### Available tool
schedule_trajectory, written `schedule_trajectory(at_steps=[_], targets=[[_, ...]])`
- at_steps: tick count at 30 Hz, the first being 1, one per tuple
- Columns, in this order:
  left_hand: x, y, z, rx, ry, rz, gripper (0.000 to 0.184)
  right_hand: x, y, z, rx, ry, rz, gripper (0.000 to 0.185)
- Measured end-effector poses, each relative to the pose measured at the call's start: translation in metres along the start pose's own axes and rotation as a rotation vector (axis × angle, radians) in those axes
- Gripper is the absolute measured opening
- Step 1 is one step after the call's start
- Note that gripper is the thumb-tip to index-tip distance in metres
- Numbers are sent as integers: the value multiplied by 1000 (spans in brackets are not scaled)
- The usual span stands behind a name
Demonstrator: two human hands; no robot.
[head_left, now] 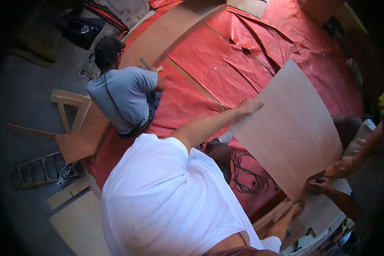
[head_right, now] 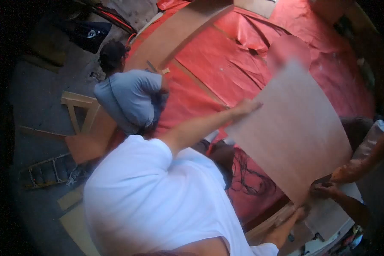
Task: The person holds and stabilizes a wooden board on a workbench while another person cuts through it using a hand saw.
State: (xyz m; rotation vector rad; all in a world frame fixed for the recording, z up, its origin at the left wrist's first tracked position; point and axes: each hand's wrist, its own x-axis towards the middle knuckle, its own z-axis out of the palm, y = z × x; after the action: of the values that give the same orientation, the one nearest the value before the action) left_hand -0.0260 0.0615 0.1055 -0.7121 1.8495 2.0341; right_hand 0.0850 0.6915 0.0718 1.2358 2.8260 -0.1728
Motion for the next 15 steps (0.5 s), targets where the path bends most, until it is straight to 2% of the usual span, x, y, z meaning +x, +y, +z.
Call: schedule_trajectory(at_steps=[2, 4, 7, 11, 13, 15], targets=[[0, 10, -4, 67, 16, 9, 49, -45, -49, -41, 21, -22, 77, 58], [30, -18, -4, 150, 9, 27, 51, -19, -23, -21, 10, 5, 45, 57], [65, -56, -4, 191, 19, 202, 53, -2, -8, -10, 21, -15, 30, 57], [45, -34, -5, 67, 5, -23, 50, 4, 3, -2, 53, -11, 40, 57], [14, 1, -14, -65, -45, -66, 49, -28, -33, -27, 23, -58, 112, 58], [29, -11, -19, -130, -55, -58, 47, -53, -61, -45, -7, -49, 137, 58]])
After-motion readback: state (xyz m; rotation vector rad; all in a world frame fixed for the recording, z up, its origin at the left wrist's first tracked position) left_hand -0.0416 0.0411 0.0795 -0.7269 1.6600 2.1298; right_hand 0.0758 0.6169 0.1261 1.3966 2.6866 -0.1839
